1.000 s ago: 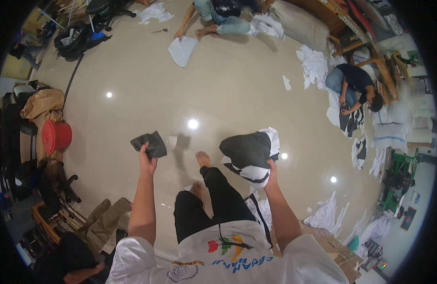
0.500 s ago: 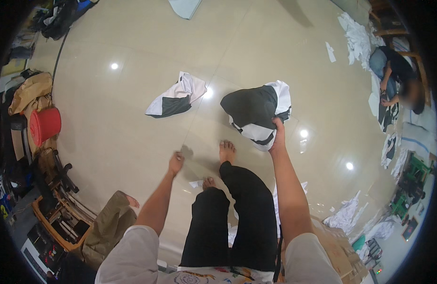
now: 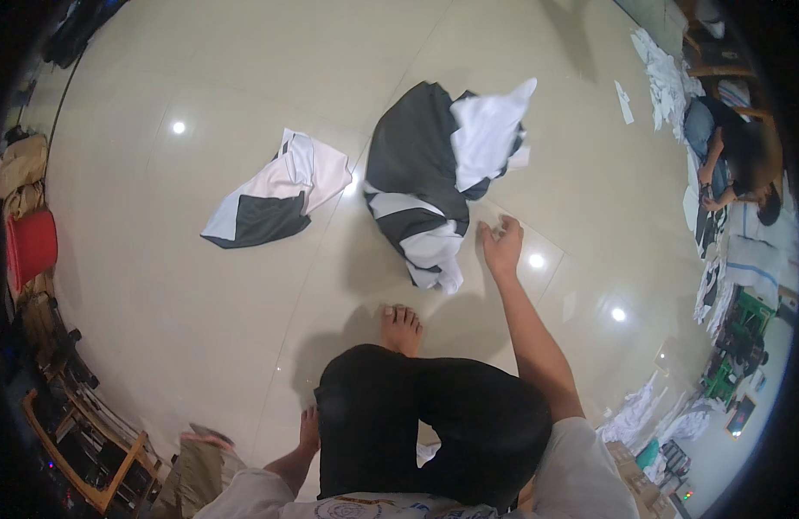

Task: The person sits on the floor and unfolds a white fabric banner with a logo. They smooth the fabric, fold it, and use scissors to cut along the fold line. The person then unfolds a dark green fabric piece and cuts it into two symmetrical shapes.

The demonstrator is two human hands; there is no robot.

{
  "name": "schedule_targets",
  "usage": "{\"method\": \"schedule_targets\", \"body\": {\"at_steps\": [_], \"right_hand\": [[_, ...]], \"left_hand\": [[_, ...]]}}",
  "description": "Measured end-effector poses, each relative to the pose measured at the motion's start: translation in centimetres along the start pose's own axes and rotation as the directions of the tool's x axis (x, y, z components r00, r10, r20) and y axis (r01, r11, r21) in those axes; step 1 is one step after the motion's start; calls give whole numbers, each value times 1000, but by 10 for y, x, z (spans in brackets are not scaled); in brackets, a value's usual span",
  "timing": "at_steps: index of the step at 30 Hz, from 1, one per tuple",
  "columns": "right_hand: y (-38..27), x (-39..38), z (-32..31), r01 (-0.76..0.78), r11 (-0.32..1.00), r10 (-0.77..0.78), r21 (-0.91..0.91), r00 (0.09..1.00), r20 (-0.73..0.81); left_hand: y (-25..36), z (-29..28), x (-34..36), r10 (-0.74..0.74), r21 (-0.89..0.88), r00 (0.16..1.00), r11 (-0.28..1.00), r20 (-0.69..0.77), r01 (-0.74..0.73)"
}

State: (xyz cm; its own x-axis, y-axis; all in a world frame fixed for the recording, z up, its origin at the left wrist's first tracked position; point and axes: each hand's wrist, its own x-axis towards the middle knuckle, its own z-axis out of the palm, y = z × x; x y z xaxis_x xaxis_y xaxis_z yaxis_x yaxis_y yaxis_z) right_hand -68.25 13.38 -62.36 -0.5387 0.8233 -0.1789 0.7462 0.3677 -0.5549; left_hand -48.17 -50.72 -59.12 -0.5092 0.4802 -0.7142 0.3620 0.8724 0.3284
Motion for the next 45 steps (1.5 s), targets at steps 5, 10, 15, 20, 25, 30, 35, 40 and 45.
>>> {"method": "schedule_targets", "body": {"at_steps": [5, 10, 15, 20, 25, 30, 35, 40, 45], "right_hand": [[62, -6, 13, 300, 911, -340, -281, 934, -105], [61, 0, 36, 259, 911, -349, -322, 899, -265], [62, -3, 35, 210, 929, -279, -305, 939, -203], [66, -3, 30, 177, 945, -239, -276, 948, -208], [57, 9, 29, 165, 951, -219, -260, 956, -196], [66, 8, 39, 178, 948, -239, -262, 946, -221], [67, -5, 36, 124, 959, -171, -255, 970, -172], [65, -8, 40, 78, 986, -108, -149, 973, -206], [-9, -7, 35, 278, 932, -288, 234, 957, 12]], "left_hand": [[18, 30, -19, -117, -115, 993, 986, 28, 119], [25, 10, 2, -271, -156, 962, 950, 28, 272], [21, -24, 22, -384, -196, 922, 902, 42, 384], [5, -69, 47, -474, -225, 881, 857, 12, 464], [-24, -128, 106, -539, -404, 822, 804, -184, 437], [-37, -267, 287, -13, -40, 770, 999, -637, -16], [56, -394, 413, 263, 163, 698, 965, -667, -207], [-61, -453, 478, 32, 118, 708, 990, -705, 73], [-146, -513, 481, -227, -47, 635, 957, -739, 288]]}}
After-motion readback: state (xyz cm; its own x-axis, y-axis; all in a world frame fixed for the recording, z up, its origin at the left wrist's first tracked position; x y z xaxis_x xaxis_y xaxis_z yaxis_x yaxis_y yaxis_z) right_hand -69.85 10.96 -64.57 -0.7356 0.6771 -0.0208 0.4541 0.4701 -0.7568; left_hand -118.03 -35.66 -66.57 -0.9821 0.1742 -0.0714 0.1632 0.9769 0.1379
